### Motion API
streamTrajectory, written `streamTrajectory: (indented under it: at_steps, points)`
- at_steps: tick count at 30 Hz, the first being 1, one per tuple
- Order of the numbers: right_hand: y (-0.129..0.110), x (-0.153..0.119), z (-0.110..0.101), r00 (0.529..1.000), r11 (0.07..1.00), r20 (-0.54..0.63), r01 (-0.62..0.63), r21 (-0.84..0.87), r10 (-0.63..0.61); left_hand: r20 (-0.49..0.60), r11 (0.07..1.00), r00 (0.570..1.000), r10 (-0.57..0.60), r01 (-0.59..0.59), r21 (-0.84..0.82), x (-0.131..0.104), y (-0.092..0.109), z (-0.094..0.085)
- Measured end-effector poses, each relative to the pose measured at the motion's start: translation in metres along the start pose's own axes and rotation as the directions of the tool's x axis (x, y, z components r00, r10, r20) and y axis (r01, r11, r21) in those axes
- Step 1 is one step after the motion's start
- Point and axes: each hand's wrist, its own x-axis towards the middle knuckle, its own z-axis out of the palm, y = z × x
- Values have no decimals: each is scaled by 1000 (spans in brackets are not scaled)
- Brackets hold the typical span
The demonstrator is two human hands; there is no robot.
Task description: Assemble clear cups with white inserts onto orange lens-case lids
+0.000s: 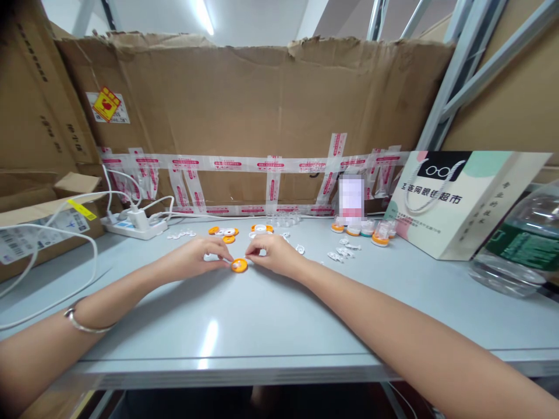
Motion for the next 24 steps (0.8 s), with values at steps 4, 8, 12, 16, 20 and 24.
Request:
streamTrajectory:
  at_steps: [4,8,12,16,20,24]
  points:
    - [3,-1,2,991,991,55,123,-60,-119,83,999,997,3,-7,48,0,-3,3]
    - [5,-1,5,982,978,67,184,-96,-178,104,997,994,18,-26,73,1,-5,4]
    - [4,-1,6,977,972,63,211,-107,-205,120,995,993,20,-32,99,0,-3,2]
    - [4,0,7,976,969,67,214,-122,-207,129,994,992,10,-23,104,0,-3,2]
    - [4,0,7,976,969,88,211,-132,-201,137,995,991,10,-24,98,0,-4,3]
    - [5,-1,7,975,972,100,208,-114,-197,145,996,989,10,-23,84,0,-4,3]
